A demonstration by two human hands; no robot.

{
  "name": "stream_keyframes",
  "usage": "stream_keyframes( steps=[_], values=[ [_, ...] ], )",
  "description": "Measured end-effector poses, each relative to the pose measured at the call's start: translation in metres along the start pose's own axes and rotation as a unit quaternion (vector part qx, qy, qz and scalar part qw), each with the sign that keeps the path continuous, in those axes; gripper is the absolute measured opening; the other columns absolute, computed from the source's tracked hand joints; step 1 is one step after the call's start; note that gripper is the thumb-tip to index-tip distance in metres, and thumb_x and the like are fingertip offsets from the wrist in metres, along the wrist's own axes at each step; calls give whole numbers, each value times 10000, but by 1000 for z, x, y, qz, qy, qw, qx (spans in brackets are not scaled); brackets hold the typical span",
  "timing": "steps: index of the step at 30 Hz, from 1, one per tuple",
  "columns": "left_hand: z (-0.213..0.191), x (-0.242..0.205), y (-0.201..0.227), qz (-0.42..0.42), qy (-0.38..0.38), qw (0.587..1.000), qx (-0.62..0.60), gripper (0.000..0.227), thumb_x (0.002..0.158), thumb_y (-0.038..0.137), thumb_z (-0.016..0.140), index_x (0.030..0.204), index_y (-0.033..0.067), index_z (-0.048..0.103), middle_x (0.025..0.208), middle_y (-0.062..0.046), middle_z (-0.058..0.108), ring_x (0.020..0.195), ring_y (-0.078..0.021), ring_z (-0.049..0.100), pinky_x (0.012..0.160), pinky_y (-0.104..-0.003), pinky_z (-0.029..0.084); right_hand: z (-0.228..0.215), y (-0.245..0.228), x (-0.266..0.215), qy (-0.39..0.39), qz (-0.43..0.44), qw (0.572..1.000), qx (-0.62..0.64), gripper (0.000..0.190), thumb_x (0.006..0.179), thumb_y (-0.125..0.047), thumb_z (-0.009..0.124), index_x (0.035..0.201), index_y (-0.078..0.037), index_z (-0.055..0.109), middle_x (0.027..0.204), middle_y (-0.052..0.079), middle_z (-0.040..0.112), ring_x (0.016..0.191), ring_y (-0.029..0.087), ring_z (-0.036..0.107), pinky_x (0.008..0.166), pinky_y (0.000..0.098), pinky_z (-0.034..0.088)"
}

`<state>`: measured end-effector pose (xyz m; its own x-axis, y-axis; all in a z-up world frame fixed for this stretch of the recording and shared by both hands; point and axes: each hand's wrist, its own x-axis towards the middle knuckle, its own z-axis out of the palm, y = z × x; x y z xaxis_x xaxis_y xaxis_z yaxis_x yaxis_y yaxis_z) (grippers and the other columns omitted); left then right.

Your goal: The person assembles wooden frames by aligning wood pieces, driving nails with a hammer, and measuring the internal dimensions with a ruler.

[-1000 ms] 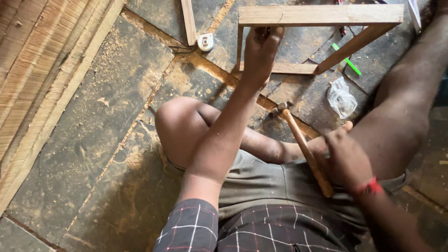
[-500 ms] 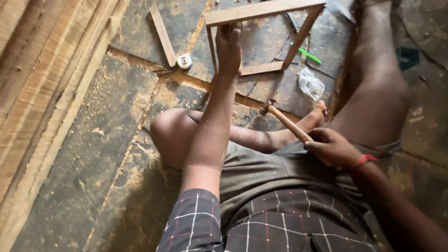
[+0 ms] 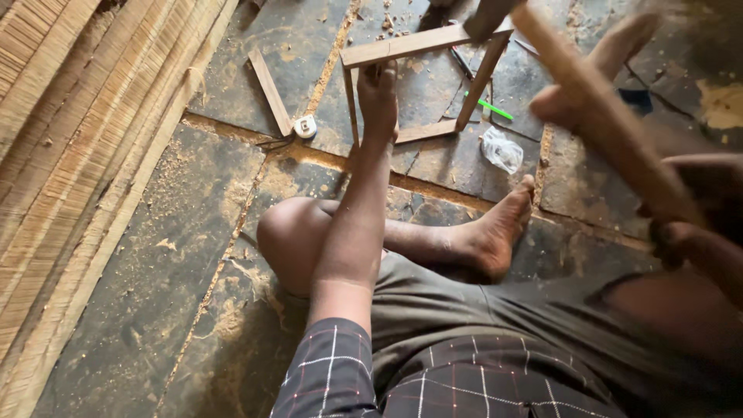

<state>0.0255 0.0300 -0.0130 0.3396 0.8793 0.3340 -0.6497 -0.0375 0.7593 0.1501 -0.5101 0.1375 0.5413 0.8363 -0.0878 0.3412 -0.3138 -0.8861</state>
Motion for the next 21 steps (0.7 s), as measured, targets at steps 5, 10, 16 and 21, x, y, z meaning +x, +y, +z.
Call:
stream_keyframes(
  steps=[5,10,16,21],
  values=[
    [-6,-6,0,-7,-18,1000,20,382,1016,264,706,1257,-25,640,1098,-68,684,989,-154,598,886,-318,489,-60,117,22,-84,-22,978,188,550,953,-273,820,1272,36,496,895,227,596,681,314,633,573,416,527],
    [-6,-8,-2,-33,-17,999,21,402,1000,314,705,1214,-20,640,1058,-73,706,950,-153,626,831,-316,505,-21,56,3,3,-76,997,-15,559,971,-218,747,1390,25,468,939,164,628,757,228,648,674,340,526],
    [3,-14,6,-46,11,998,40,345,1010,270,672,1186,-27,656,1009,-54,704,901,-134,618,800,-308,513,76,-150,1,-8,-146,975,-165,736,967,-115,634,1667,-34,421,1025,85,724,850,126,736,772,262,570],
    [2,-16,3,-7,0,1000,27,293,1006,233,669,1161,-14,643,1021,-38,699,943,-114,624,828,-282,518,120,-223,29,5,-165,976,-141,642,898,-86,597,1527,-39,474,968,60,743,861,104,663,779,247,529]
  ],
)
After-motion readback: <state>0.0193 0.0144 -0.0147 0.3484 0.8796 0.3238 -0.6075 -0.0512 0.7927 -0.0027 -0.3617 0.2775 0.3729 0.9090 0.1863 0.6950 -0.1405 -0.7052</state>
